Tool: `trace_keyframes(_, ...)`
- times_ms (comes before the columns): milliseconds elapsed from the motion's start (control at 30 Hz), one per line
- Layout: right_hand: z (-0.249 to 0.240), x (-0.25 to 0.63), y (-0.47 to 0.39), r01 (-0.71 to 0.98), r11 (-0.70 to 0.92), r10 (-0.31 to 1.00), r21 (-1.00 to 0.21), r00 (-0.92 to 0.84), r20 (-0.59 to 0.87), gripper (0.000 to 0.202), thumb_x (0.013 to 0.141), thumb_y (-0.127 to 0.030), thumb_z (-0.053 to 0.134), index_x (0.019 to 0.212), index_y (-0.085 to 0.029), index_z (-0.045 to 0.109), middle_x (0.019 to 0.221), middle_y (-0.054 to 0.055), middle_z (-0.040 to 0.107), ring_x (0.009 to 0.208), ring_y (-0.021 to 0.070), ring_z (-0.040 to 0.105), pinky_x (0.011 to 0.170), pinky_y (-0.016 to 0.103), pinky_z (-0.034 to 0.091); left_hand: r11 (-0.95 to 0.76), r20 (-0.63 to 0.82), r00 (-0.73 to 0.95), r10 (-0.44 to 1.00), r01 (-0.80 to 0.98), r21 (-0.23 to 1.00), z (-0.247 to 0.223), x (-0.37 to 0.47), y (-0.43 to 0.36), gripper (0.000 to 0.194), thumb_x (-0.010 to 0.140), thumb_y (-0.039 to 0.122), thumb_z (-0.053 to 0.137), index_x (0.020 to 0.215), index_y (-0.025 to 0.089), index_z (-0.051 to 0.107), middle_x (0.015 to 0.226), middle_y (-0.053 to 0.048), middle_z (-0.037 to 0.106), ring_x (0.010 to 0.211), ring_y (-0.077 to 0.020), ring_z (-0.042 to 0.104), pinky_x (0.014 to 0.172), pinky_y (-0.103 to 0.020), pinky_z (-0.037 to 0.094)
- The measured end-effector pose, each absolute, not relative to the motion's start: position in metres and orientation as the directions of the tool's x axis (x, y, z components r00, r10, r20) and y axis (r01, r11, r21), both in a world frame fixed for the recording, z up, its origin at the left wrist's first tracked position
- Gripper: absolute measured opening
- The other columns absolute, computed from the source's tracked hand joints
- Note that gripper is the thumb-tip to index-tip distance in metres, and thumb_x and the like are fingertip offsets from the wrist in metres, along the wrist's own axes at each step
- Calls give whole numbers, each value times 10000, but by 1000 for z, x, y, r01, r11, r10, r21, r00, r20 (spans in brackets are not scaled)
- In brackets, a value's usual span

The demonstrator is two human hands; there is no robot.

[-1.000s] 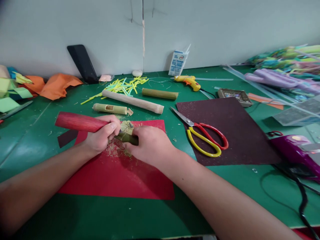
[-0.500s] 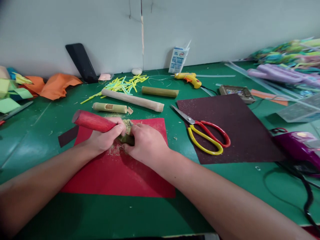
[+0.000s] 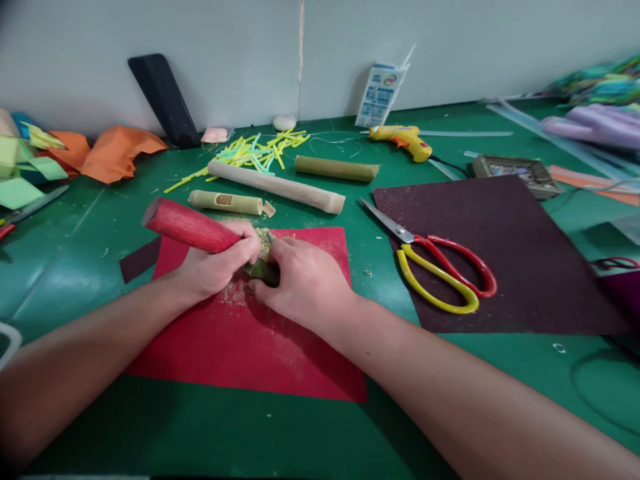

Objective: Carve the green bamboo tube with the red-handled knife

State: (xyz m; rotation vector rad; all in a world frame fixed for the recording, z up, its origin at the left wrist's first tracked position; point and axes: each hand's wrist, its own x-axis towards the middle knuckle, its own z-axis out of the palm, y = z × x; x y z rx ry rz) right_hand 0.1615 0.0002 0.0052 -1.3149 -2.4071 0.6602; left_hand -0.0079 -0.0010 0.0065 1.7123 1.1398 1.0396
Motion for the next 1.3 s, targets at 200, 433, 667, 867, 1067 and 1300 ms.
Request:
trace_keyframes(200,7,164,2,667,477,834,-572,-549,54,171,805,-353,640,791,-185,614,789,40,661,692,154,554,616,287,343,-268,157,290,944,396,878,17,-7,-2,203,795,239,513,600,184,493,602,26,530,586,-107,484,582,-255,434)
trace_keyframes(433,8,167,6,591,462,812,-661,-582,47,151,822,-309,633,806,-162,666,799,54,675,728,162,583,642,289,369,-304,170,326,930,422,854,17,-7,-1,192,809,215,504,619,184,503,589,29,536,566,-102,481,531,-240,404)
trace_keyframes(667,7,168,5,619,469,813,-630,-581,34,184,843,-347,622,792,-170,634,780,45,653,696,148,539,618,288,339,-316,228,285,931,316,895,13,-7,-5,238,777,198,474,541,192,440,519,36,424,512,-91,384,517,-257,368)
trace_keyframes(867,7,164,1,678,504,827,-536,-557,73,220,811,-372,627,724,-186,548,751,32,626,671,142,496,595,291,299,-280,231,181,956,332,901,12,-3,-4,224,784,212,479,561,195,463,508,41,405,512,-94,383,526,-259,370)
trace_keyframes(1067,6,163,2,687,523,821,-505,-564,83,217,809,-390,613,757,-182,579,820,59,666,735,173,548,608,299,318,-239,172,198,965,394,888,15,-2,-3,222,784,215,504,567,189,466,541,40,452,535,-96,417,533,-247,394)
trace_keyframes(1300,7,163,2,692,526,822,-495,-563,87,217,795,-394,622,777,-177,614,835,57,681,733,171,553,604,295,327,-264,181,226,957,424,867,18,-4,-4,220,795,220,501,580,188,470,562,39,478,551,-97,436,542,-240,404)
